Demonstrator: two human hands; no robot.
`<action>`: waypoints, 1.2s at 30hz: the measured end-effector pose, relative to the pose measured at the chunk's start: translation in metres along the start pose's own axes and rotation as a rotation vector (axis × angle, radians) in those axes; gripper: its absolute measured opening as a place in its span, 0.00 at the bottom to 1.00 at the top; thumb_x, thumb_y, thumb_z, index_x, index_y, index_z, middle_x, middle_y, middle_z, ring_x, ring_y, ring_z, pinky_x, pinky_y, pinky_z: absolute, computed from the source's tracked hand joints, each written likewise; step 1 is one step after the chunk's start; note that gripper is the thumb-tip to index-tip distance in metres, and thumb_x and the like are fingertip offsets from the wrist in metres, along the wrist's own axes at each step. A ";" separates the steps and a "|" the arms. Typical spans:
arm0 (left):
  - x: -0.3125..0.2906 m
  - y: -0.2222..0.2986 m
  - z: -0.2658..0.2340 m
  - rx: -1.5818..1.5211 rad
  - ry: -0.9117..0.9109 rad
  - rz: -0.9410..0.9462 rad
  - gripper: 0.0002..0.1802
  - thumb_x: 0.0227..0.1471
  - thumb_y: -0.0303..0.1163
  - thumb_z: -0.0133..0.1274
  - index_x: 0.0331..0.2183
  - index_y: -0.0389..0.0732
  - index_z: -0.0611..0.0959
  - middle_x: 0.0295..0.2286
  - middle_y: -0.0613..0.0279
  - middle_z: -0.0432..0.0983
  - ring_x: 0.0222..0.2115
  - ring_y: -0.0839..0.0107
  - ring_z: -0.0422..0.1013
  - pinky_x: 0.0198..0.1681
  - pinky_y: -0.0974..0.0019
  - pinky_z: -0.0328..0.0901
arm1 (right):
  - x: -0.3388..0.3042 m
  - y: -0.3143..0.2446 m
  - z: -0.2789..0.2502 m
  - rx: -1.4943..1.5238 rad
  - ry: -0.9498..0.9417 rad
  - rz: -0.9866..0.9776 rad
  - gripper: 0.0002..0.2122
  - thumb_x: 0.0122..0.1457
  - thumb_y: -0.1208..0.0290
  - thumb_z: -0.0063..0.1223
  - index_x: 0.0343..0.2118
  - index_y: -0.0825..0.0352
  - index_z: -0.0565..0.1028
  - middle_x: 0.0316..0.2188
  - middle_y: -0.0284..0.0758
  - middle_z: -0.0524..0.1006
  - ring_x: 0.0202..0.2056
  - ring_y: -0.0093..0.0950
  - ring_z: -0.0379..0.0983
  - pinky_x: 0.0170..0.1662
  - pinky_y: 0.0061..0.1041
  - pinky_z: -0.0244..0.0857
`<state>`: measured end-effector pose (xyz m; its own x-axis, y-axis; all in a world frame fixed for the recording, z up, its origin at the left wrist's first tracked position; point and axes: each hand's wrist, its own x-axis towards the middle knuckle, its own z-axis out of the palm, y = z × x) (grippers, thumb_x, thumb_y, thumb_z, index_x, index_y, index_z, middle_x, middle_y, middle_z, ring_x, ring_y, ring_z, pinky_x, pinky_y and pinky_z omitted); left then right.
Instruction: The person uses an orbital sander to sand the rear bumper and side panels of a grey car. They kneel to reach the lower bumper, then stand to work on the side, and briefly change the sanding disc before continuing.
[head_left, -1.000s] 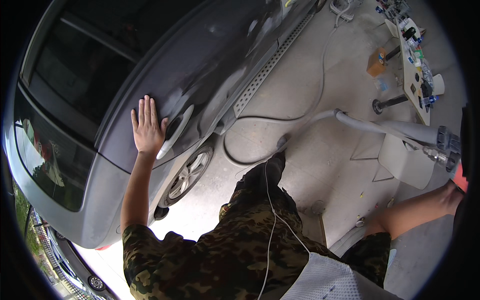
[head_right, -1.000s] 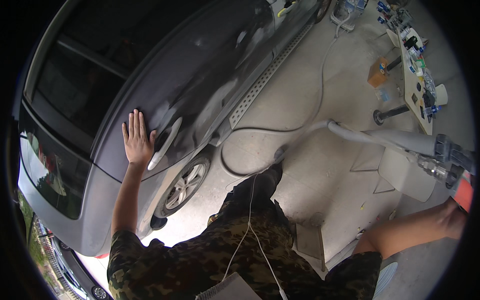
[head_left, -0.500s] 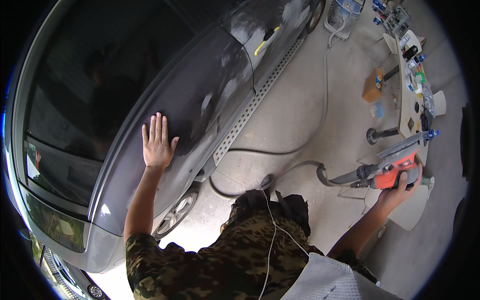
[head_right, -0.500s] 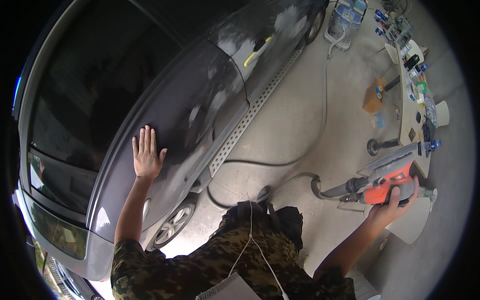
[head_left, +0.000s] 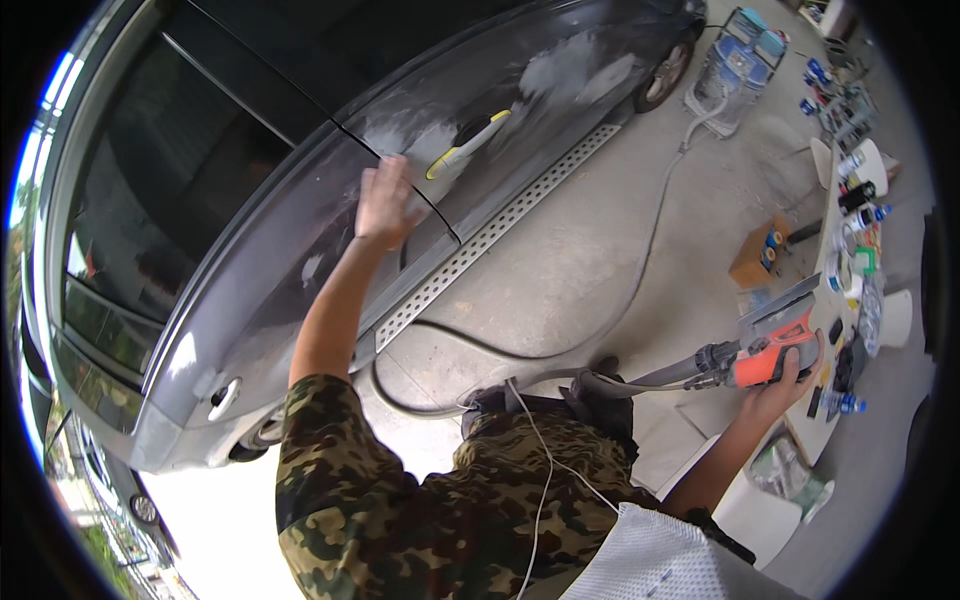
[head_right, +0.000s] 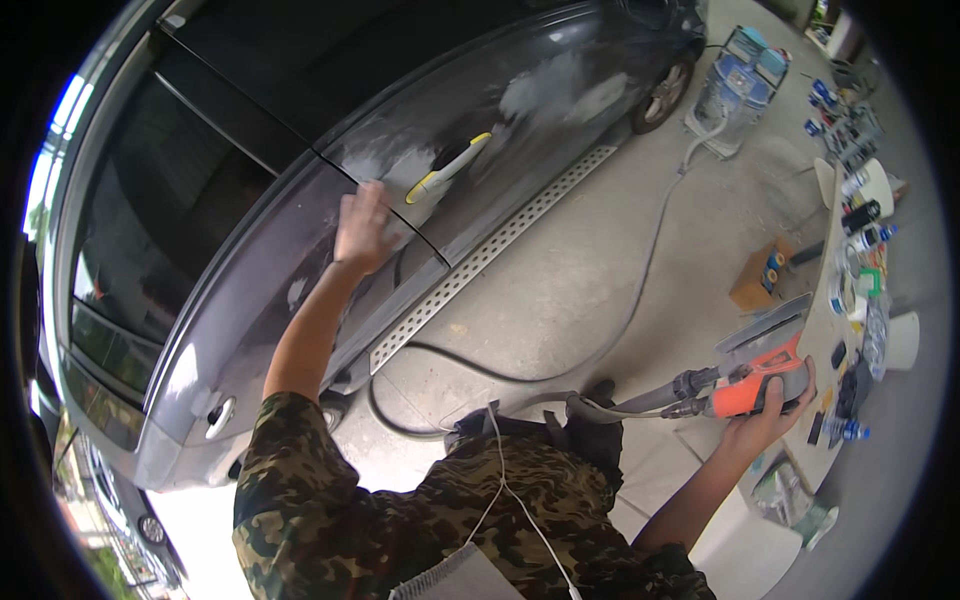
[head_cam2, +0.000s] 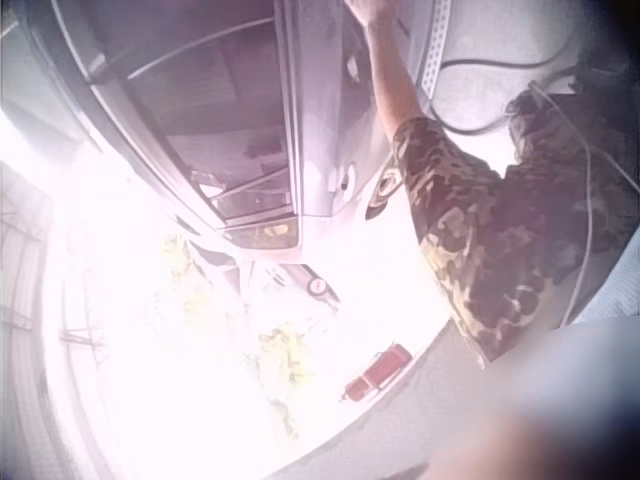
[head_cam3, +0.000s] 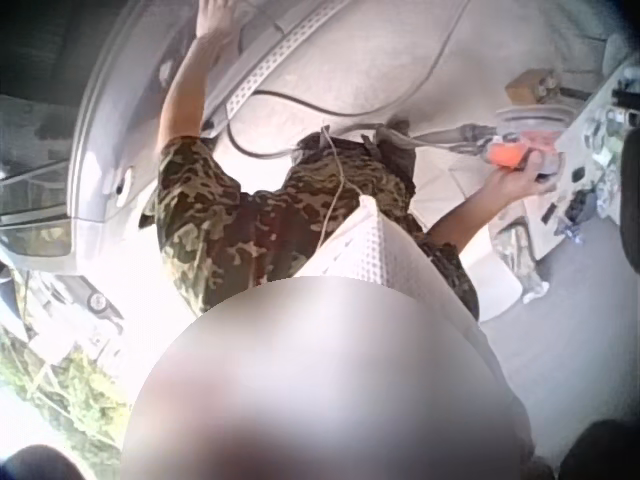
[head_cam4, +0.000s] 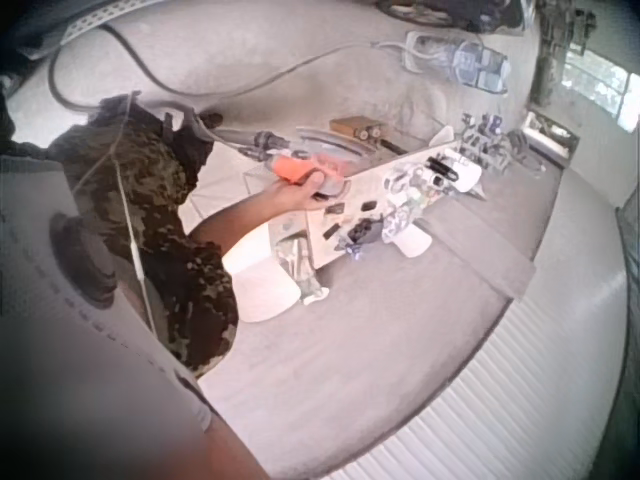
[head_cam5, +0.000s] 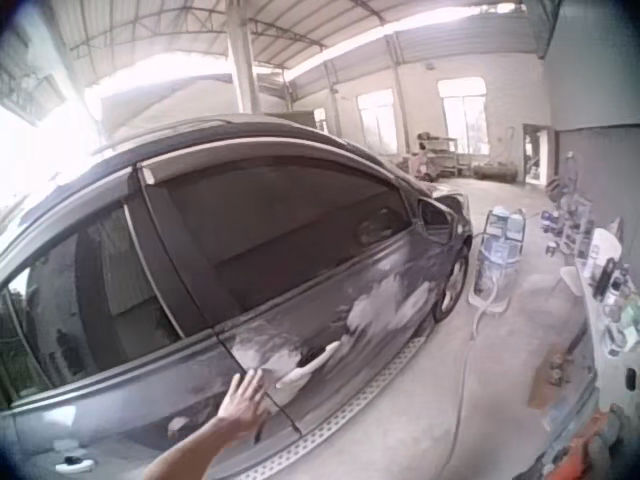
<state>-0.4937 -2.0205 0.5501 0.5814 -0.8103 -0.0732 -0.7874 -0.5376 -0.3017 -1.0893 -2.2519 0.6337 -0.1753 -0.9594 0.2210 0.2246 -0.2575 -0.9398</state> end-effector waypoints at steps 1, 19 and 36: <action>0.011 0.024 0.008 -0.063 -0.201 0.130 0.47 0.66 0.66 0.39 0.74 0.48 0.54 0.72 0.51 0.49 0.72 0.52 0.49 0.74 0.44 0.43 | 0.030 0.006 0.001 -0.015 0.002 0.048 0.29 0.59 0.74 0.58 0.65 0.63 0.67 0.57 0.43 0.70 0.46 0.38 0.77 0.45 0.37 0.79; -0.299 0.377 0.156 -2.837 -0.828 -1.731 0.45 0.68 0.68 0.31 0.69 0.43 0.65 0.58 0.41 0.74 0.59 0.46 0.70 0.63 0.41 0.61 | 0.232 0.107 0.099 -0.238 -0.317 0.186 0.27 0.63 0.69 0.64 0.64 0.70 0.67 0.57 0.46 0.72 0.51 0.40 0.76 0.48 0.40 0.78; 0.147 -0.007 -0.011 0.046 0.265 0.129 0.43 0.69 0.61 0.36 0.74 0.46 0.54 0.74 0.66 0.46 0.75 0.66 0.41 0.76 0.50 0.35 | 0.143 0.152 0.298 -0.272 -0.384 0.173 0.27 0.60 0.68 0.63 0.61 0.70 0.69 0.57 0.47 0.70 0.53 0.40 0.74 0.48 0.36 0.77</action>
<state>-0.4049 -2.1387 0.5513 0.3982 -0.9073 0.1350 -0.8378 -0.4197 -0.3491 -0.7942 -2.4631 0.6002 0.2192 -0.9717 0.0882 -0.0474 -0.1010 -0.9938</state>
